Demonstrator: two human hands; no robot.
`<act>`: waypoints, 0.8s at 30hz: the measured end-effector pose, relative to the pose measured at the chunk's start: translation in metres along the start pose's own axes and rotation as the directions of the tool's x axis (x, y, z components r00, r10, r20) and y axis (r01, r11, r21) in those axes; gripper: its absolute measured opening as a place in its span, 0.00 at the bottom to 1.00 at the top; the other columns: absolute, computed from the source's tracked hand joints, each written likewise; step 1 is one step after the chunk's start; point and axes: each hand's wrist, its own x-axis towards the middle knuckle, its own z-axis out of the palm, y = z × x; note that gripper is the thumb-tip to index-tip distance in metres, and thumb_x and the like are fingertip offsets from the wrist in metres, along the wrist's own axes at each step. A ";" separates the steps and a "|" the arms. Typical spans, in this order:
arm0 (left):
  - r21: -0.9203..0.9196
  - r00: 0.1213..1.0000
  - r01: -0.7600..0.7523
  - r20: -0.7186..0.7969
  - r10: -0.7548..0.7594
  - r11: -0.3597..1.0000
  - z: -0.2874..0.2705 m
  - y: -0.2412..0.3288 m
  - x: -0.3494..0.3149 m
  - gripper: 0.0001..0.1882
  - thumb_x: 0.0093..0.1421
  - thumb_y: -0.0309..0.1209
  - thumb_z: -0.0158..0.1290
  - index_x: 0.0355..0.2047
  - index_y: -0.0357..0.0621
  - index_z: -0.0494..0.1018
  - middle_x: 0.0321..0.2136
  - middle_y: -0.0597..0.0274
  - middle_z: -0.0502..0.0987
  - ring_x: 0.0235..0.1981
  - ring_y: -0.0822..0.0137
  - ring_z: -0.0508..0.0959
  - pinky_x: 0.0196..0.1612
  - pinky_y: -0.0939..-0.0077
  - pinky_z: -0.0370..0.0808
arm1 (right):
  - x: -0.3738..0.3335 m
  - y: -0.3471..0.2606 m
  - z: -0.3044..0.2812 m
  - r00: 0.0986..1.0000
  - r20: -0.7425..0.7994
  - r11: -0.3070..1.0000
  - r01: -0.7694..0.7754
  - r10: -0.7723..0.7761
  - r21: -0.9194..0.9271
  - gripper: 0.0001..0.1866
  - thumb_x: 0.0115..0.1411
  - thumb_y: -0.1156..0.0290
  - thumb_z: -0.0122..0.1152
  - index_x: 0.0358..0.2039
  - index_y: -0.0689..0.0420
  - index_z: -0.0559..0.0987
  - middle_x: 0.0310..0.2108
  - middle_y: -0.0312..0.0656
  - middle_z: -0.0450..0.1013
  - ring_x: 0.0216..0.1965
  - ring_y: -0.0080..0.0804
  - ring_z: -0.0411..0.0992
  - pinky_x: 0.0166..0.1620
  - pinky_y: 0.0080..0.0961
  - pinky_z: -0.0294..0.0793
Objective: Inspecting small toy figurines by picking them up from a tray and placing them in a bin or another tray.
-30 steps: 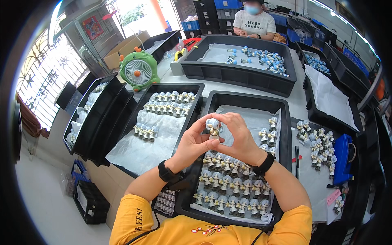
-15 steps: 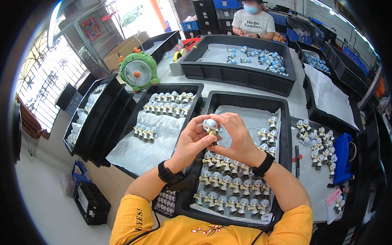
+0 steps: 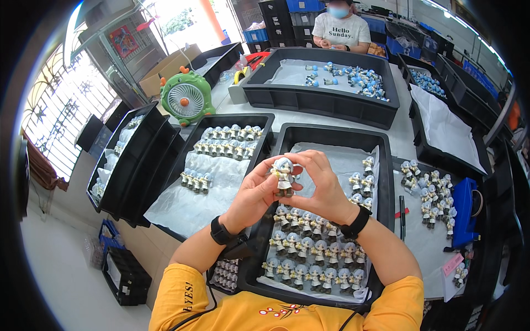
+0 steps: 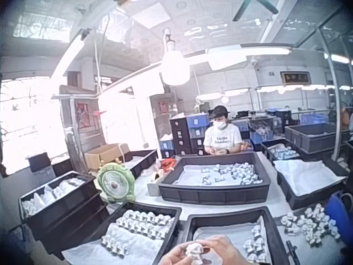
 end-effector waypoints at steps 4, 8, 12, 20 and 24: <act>-0.023 1.000 0.009 -0.025 -0.009 1.000 0.002 0.000 0.001 0.24 0.66 0.35 0.47 0.59 0.43 0.56 0.50 0.54 0.71 0.47 0.60 0.77 0.48 0.69 0.76 | -0.001 0.000 0.000 1.000 -0.019 1.000 -0.009 0.009 -0.011 0.39 0.38 0.65 0.76 0.53 0.55 0.69 0.48 0.45 0.66 0.51 0.44 0.64 0.53 0.36 0.65; -0.034 0.998 0.025 -0.061 -0.027 0.999 -0.006 -0.002 0.000 0.23 0.67 0.34 0.46 0.60 0.43 0.57 0.49 0.53 0.71 0.48 0.57 0.76 0.48 0.65 0.76 | -0.001 0.000 0.000 0.999 -0.039 0.999 -0.024 0.025 0.030 0.38 0.39 0.65 0.76 0.53 0.55 0.69 0.48 0.46 0.66 0.53 0.45 0.64 0.54 0.36 0.65; -0.039 0.992 0.058 -0.108 -0.062 0.998 -0.013 -0.008 0.001 0.22 0.67 0.33 0.46 0.59 0.42 0.59 0.48 0.55 0.72 0.47 0.58 0.77 0.47 0.67 0.76 | -0.001 -0.002 0.000 0.999 -0.029 1.000 -0.018 0.018 0.005 0.38 0.39 0.68 0.75 0.53 0.55 0.69 0.49 0.46 0.66 0.53 0.46 0.63 0.55 0.37 0.65; 0.228 0.997 -0.004 -0.071 0.021 0.974 0.000 -0.008 0.000 0.23 0.64 0.36 0.51 0.57 0.40 0.63 0.48 0.62 0.72 0.46 0.67 0.77 0.45 0.75 0.75 | -0.002 -0.002 0.006 0.988 -0.028 0.981 0.145 -0.149 -0.130 0.39 0.38 0.75 0.71 0.54 0.54 0.67 0.49 0.42 0.67 0.53 0.44 0.63 0.56 0.39 0.62; 0.203 0.999 0.019 -0.045 -0.010 0.979 0.000 -0.007 0.000 0.24 0.65 0.37 0.50 0.57 0.39 0.63 0.50 0.62 0.71 0.47 0.66 0.76 0.46 0.74 0.75 | -0.002 -0.001 0.006 0.990 -0.026 0.982 0.137 -0.141 -0.133 0.39 0.38 0.73 0.73 0.54 0.54 0.67 0.49 0.43 0.66 0.54 0.45 0.62 0.56 0.40 0.63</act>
